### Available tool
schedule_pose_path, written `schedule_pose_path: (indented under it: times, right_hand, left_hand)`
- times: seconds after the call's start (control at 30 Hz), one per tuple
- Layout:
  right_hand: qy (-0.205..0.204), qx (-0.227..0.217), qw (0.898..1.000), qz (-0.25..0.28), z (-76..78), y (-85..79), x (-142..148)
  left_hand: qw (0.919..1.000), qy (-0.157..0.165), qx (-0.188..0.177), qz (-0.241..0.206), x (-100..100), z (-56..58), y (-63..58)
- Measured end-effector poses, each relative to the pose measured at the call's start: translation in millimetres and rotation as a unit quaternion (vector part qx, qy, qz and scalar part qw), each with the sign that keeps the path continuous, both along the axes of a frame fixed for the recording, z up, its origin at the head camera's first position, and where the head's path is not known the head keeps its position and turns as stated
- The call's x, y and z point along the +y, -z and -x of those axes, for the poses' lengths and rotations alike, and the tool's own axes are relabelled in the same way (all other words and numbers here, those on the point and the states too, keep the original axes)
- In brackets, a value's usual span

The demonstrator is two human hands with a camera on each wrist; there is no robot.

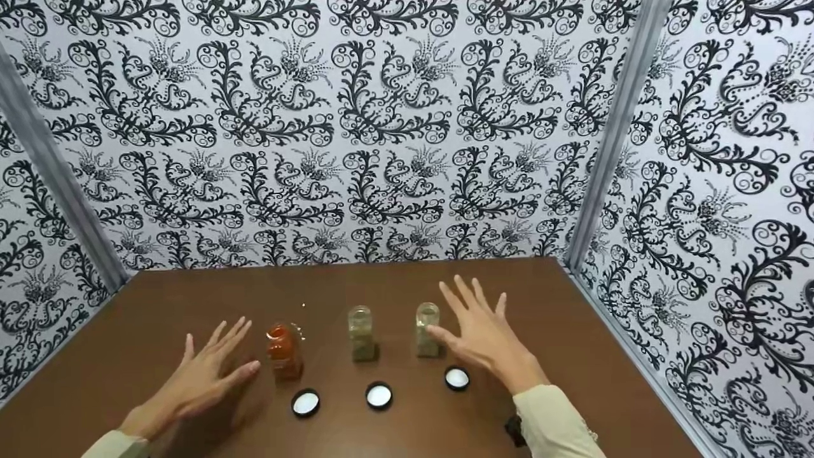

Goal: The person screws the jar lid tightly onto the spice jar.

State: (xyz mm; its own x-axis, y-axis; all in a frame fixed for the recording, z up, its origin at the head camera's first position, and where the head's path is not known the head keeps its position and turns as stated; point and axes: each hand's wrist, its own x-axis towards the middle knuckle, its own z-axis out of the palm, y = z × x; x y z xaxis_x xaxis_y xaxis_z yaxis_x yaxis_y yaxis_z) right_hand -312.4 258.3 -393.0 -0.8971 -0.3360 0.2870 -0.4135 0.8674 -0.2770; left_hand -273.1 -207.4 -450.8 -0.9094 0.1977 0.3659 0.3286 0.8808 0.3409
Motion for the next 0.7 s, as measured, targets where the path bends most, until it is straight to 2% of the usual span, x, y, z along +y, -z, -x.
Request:
schedule_pose_path:
  times: [0.27, 0.57, 0.7]
  right_hand:
    - [-0.027, 0.02, 0.999, 0.0, -8.8, -0.8, -17.9]
    - [-0.075, 0.096, 0.993, 0.005, -17.6, 7.8, -38.7]
    - [-0.088, 0.099, 0.991, 0.025, -21.9, 11.9, -48.9]
  left_hand:
    - [0.9996, 0.008, -0.014, -0.025, 4.4, -2.0, 4.0]
    - [0.9955, 0.001, -0.073, -0.06, 5.2, -1.7, 6.4]
    - [0.9905, 0.006, -0.103, -0.092, 7.1, -0.8, 6.6]
